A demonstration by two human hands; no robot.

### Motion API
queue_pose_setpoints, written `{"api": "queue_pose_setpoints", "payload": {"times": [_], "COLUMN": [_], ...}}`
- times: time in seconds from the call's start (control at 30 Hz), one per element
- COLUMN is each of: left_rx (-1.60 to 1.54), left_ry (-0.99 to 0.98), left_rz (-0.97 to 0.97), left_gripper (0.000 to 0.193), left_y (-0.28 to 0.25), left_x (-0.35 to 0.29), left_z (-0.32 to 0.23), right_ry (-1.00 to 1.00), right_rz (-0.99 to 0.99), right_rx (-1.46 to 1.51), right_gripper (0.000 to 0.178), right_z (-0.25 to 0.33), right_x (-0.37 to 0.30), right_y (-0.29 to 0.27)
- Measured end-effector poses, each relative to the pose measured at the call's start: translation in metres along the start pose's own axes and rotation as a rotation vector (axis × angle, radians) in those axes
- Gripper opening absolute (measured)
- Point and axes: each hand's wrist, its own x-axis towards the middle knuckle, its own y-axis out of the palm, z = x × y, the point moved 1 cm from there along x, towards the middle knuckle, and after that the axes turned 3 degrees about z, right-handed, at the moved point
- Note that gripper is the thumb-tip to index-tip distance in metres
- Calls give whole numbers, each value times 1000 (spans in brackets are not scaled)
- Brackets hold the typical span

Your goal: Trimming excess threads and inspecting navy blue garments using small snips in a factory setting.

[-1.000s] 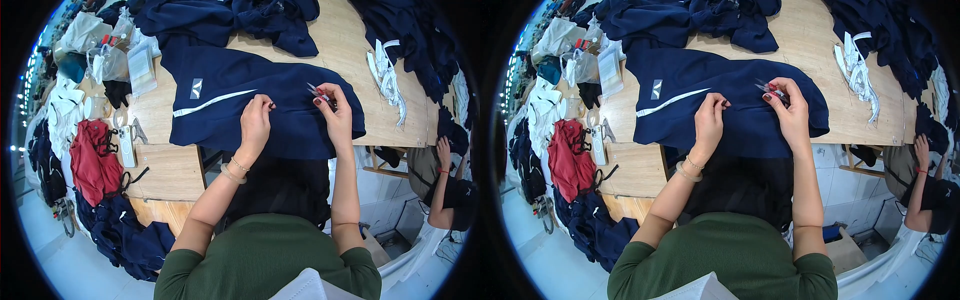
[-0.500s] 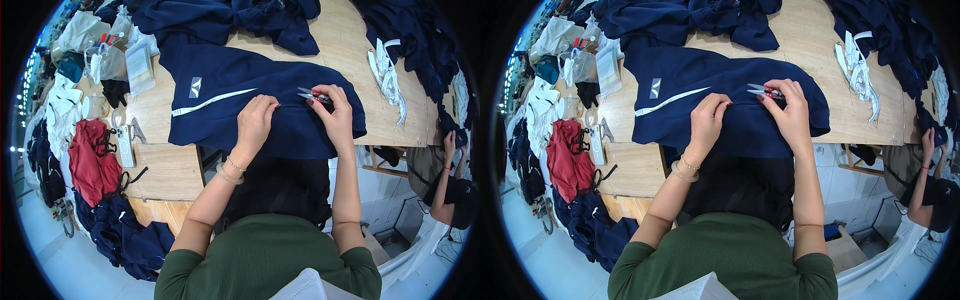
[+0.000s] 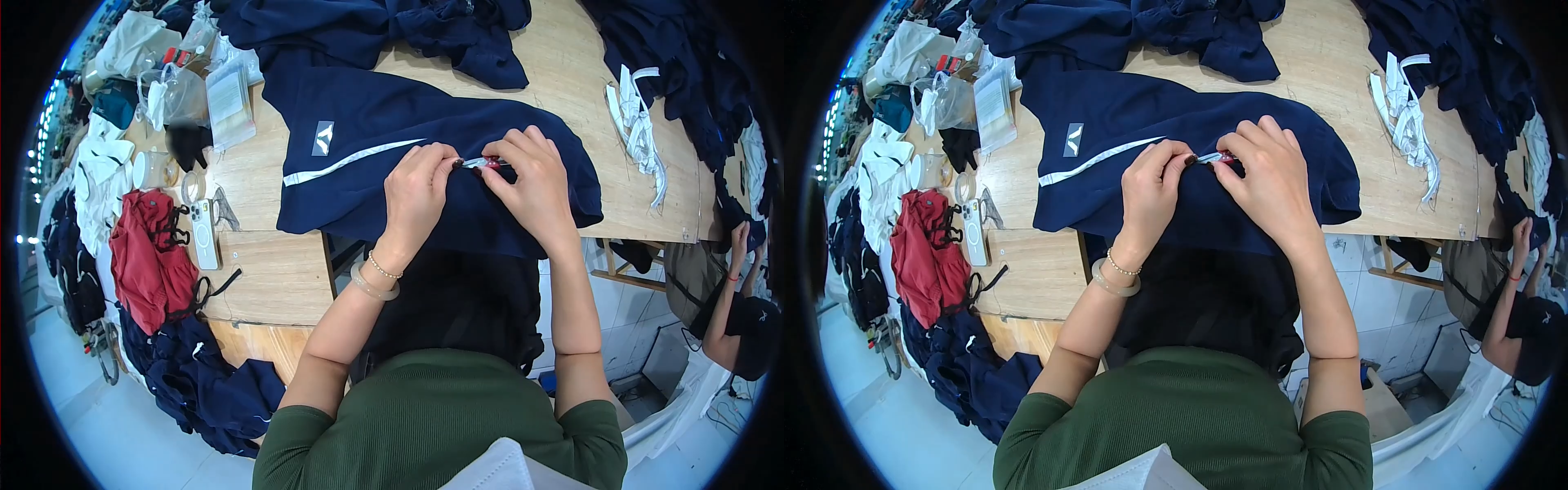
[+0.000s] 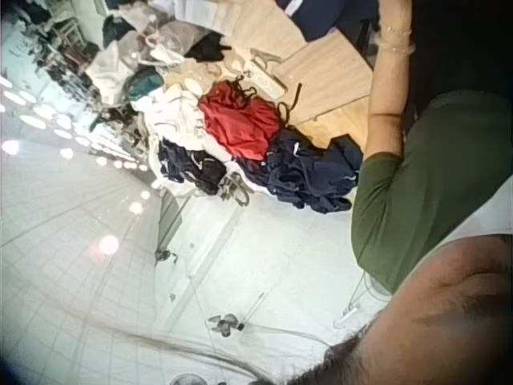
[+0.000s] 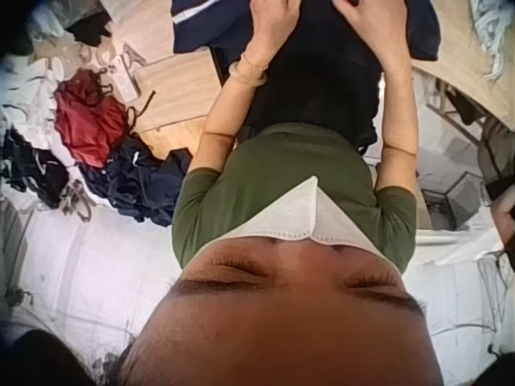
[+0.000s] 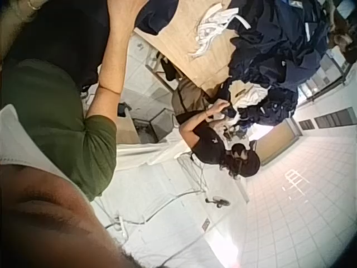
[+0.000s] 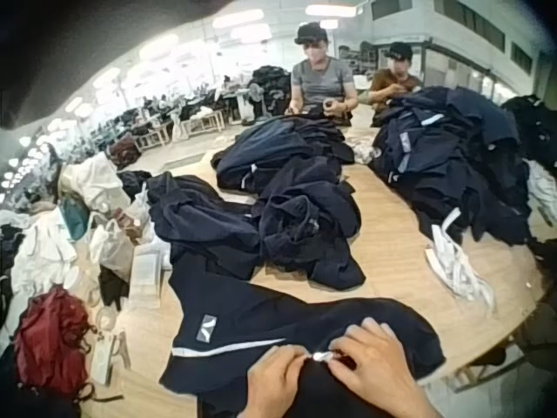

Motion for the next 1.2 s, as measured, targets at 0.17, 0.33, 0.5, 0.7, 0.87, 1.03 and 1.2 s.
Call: {"api": "queue_pose_setpoints", "payload": {"times": [0.17,0.33,0.5,0.7,0.87,1.03,1.2], "left_rx": [7,-44,-3,238,141,47,-8], "left_ry": [11,4,-82,62,-17,-77,-77], "left_rz": [-3,16,-168,28,92,113,115], "left_gripper": [4,3,4,10,4,7,14], "left_y": [2,-2,-24,-19,-15,-18,-21], "left_x": [0,0,21,39,41,40,38], "left_z": [2,10,25,26,35,41,41], "right_ry": [-13,-3,89,131,124,92,131], "right_rz": [25,34,10,-49,-72,-90,-83], "right_rx": [-30,-14,60,118,181,222,227], "right_gripper": [14,14,15,18,18,17,18], "right_z": [2,0,-13,-15,-16,-15,-19], "right_x": [3,2,-1,4,15,24,22], "right_y": [1,2,-2,5,16,25,23]}}
